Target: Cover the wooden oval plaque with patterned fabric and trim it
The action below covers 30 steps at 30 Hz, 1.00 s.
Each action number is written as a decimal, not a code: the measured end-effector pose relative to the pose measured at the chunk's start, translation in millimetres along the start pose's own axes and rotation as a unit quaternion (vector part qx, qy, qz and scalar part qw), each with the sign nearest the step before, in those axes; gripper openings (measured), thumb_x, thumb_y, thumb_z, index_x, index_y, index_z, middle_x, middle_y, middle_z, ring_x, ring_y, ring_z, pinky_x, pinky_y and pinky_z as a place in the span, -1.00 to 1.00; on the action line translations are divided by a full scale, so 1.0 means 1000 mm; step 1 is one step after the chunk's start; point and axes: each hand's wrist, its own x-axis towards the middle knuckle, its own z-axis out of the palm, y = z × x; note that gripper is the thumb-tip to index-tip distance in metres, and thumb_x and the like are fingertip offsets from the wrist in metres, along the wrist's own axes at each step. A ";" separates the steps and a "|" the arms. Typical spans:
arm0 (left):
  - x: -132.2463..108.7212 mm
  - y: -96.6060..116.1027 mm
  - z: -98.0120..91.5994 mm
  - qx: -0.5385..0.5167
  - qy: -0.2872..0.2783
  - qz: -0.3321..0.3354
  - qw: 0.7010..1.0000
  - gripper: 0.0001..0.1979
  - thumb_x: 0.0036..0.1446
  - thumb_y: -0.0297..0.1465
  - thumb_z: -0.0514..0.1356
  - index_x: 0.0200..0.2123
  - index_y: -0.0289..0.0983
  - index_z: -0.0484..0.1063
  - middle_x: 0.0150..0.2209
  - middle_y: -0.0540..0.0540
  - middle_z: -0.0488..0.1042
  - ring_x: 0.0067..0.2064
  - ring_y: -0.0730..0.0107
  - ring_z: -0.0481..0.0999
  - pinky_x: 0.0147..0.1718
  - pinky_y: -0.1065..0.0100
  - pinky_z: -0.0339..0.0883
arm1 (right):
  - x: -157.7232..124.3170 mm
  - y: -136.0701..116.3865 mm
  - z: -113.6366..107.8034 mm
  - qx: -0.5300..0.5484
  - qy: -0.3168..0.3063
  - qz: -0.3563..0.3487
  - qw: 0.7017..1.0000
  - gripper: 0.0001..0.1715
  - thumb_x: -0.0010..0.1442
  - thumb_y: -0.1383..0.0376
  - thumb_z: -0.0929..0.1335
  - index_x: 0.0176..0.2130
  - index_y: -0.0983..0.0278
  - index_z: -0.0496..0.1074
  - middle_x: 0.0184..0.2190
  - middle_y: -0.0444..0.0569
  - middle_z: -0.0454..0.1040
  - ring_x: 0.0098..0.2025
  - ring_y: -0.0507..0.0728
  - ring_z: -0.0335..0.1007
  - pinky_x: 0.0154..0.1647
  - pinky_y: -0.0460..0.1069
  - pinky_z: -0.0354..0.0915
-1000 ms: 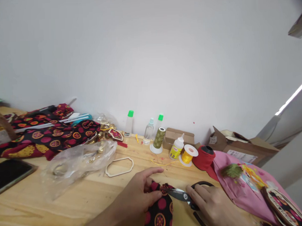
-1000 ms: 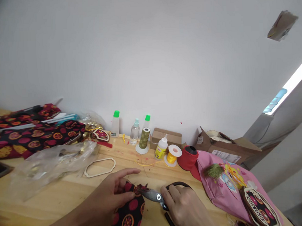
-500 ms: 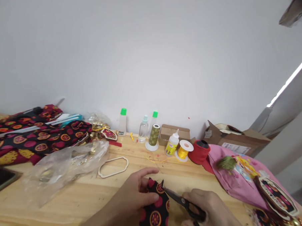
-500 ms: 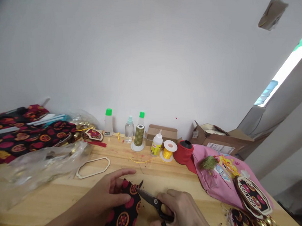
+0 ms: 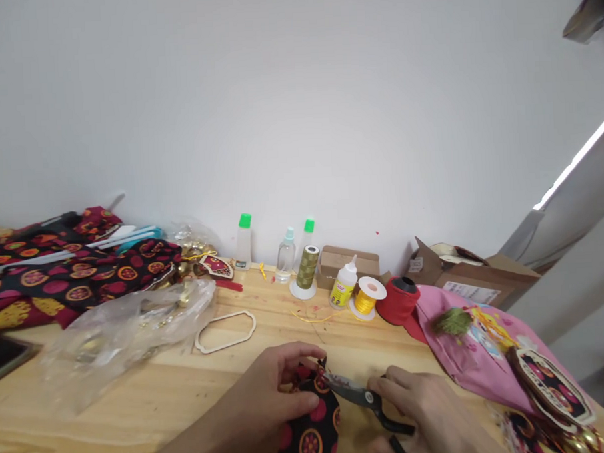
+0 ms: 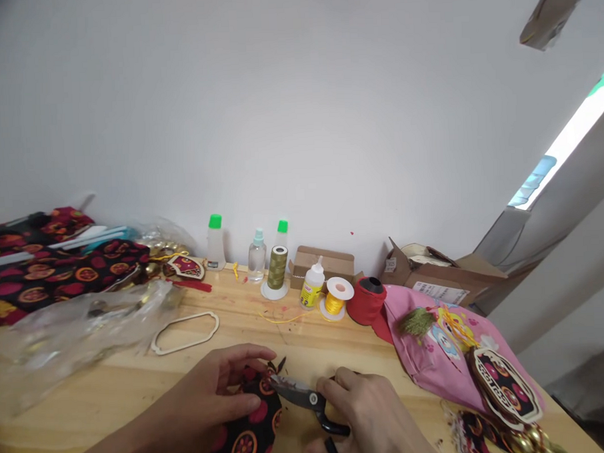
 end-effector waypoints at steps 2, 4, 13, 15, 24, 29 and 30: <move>0.000 0.000 0.001 -0.005 -0.004 0.008 1.000 -0.55 -0.22 -0.58 0.22 -0.16 -0.24 0.34 -0.19 -0.08 0.48 -0.12 0.25 0.42 -0.14 0.25 0.21 | -0.001 -0.002 -0.002 -0.020 0.004 -0.001 1.000 -0.58 -0.24 0.21 0.48 -0.29 0.19 0.41 -0.45 -0.15 0.45 -0.47 0.14 0.41 -0.58 -0.08 0.05; -0.001 0.001 0.001 -0.012 -0.014 0.018 1.000 -0.55 -0.22 -0.60 0.21 -0.16 -0.23 0.36 -0.16 -0.09 0.47 -0.11 0.25 0.41 -0.13 0.25 0.21 | -0.001 -0.003 -0.003 -0.032 -0.001 -0.008 0.999 -0.60 -0.22 0.19 0.48 -0.30 0.19 0.41 -0.46 -0.15 0.45 -0.47 0.15 0.41 -0.57 -0.07 0.05; 0.000 0.002 0.001 -0.005 -0.037 0.015 0.999 -0.55 -0.23 -0.57 0.24 -0.16 -0.21 0.37 -0.13 -0.08 0.47 -0.18 0.26 0.45 -0.18 0.23 0.25 | 0.001 0.000 -0.005 -0.055 0.002 -0.067 0.996 -0.70 -0.08 0.17 0.41 -0.29 0.20 0.37 -0.43 -0.14 0.43 -0.48 0.13 0.35 -0.56 -0.04 0.01; 0.000 0.002 0.001 -0.007 -0.037 0.014 0.999 -0.54 -0.23 -0.57 0.24 -0.15 -0.20 0.37 -0.12 -0.08 0.47 -0.18 0.26 0.45 -0.18 0.23 0.26 | 0.001 0.002 -0.005 -0.053 0.005 -0.071 0.996 -0.70 -0.07 0.17 0.40 -0.28 0.20 0.36 -0.45 -0.14 0.42 -0.49 0.12 0.34 -0.56 -0.04 0.00; -0.004 0.008 0.005 -0.007 -0.038 0.012 0.999 -0.52 -0.23 -0.61 0.22 -0.15 -0.21 0.37 -0.10 -0.06 0.45 -0.20 0.33 0.45 -0.20 0.27 0.28 | -0.001 0.005 0.001 -0.065 0.025 -0.102 0.992 -0.78 0.02 0.17 0.35 -0.32 0.23 0.34 -0.49 -0.13 0.40 -0.53 0.08 0.32 -0.59 -0.04 -0.04; -0.005 0.003 0.005 -0.001 -0.021 0.006 1.000 -0.49 -0.23 -0.60 0.21 -0.11 -0.21 0.35 -0.11 -0.07 0.46 -0.25 0.34 0.44 -0.22 0.25 0.29 | 0.002 0.002 -0.001 -0.082 0.021 -0.117 0.990 -0.86 0.06 0.24 0.31 -0.32 0.25 0.33 -0.49 -0.12 0.41 -0.55 0.06 0.32 -0.61 -0.04 -0.07; -0.004 0.003 0.005 -0.002 -0.019 0.003 1.000 -0.48 -0.23 -0.60 0.21 -0.10 -0.20 0.34 -0.11 -0.07 0.46 -0.25 0.35 0.44 -0.23 0.25 0.29 | 0.002 0.002 -0.001 -0.081 0.019 -0.118 0.990 -0.86 0.06 0.25 0.31 -0.32 0.25 0.33 -0.49 -0.12 0.42 -0.55 0.05 0.32 -0.61 -0.04 -0.07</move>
